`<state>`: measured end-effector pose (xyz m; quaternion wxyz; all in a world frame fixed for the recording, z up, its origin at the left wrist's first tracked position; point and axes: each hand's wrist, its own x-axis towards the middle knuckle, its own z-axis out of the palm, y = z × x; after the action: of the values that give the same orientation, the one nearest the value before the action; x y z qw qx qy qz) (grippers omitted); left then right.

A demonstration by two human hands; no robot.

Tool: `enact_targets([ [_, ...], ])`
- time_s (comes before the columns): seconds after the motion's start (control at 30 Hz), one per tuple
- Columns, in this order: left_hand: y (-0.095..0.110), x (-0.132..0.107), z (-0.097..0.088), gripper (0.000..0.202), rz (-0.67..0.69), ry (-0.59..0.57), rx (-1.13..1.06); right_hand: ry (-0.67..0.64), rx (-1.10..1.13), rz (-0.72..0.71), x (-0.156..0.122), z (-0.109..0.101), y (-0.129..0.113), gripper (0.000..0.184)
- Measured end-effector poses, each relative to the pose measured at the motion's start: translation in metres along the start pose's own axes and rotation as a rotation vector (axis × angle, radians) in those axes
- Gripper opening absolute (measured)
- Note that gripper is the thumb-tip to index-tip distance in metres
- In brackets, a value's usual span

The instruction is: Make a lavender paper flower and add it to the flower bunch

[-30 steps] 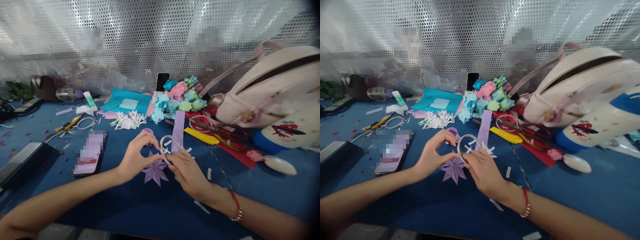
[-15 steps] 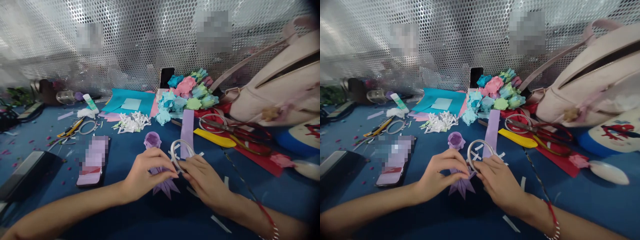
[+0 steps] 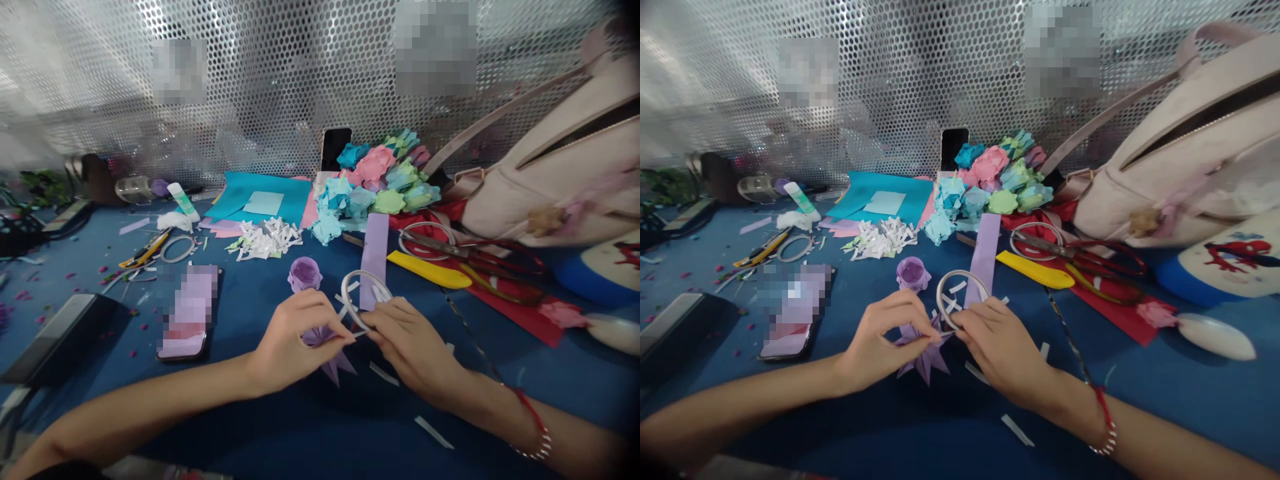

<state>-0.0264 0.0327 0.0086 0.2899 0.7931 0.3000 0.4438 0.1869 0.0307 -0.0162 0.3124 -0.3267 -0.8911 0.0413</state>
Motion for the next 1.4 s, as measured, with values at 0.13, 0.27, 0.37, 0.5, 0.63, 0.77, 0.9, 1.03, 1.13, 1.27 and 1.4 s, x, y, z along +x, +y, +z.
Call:
enact_targets([
  [0.13, 0.005, -0.001, -0.001, 0.012, 0.17, 0.018, 0.096, 0.005, 0.133, 0.007, -0.001, -0.005, -0.002, 0.023],
  [0.27, 0.012, -0.003, -0.003, 0.01, 0.338, 0.028, 0.195, 0.049, 0.256, -0.006, -0.002, -0.012, -0.004, 0.025],
  [0.37, 0.018, -0.004, -0.005, 0.013, 0.41, 0.012, 0.202, 0.093, 0.297, -0.047, -0.003, -0.015, -0.006, 0.026],
  [0.5, 0.022, -0.001, -0.009, 0.011, 0.223, 0.018, 0.02, 0.093, 0.356, 0.039, 0.0, -0.017, -0.012, 0.036],
  [0.63, 0.023, 0.002, -0.012, 0.014, 0.043, 0.033, -0.134, 0.119, 0.423, 0.187, 0.004, -0.022, -0.025, 0.043],
  [0.77, 0.024, 0.005, -0.013, 0.01, 0.18, 0.038, -0.031, 0.14, 0.473, 0.228, 0.003, -0.022, -0.033, 0.045],
  [0.9, 0.035, 0.005, -0.02, 0.015, 0.605, 0.044, 0.203, 0.173, 0.531, 0.334, 0.003, -0.017, -0.009, 0.046],
  [1.03, 0.05, -0.006, -0.031, 0.014, 0.785, 0.038, 0.235, 0.553, 0.545, 0.41, 0.005, -0.02, 0.025, 0.039],
  [1.13, 0.042, -0.015, -0.028, 0.013, 0.262, 0.12, 0.053, 0.374, 0.251, 0.304, 0.006, -0.022, 0.032, 0.031],
  [1.27, 0.014, -0.018, -0.015, 0.015, -0.223, 0.235, -0.216, 0.096, -0.103, 0.129, 0.006, -0.017, 0.026, 0.024],
  [1.4, 0.004, -0.019, -0.01, 0.016, -0.304, 0.179, -0.234, 0.152, 0.108, 0.179, 0.008, -0.014, 0.014, 0.016],
])
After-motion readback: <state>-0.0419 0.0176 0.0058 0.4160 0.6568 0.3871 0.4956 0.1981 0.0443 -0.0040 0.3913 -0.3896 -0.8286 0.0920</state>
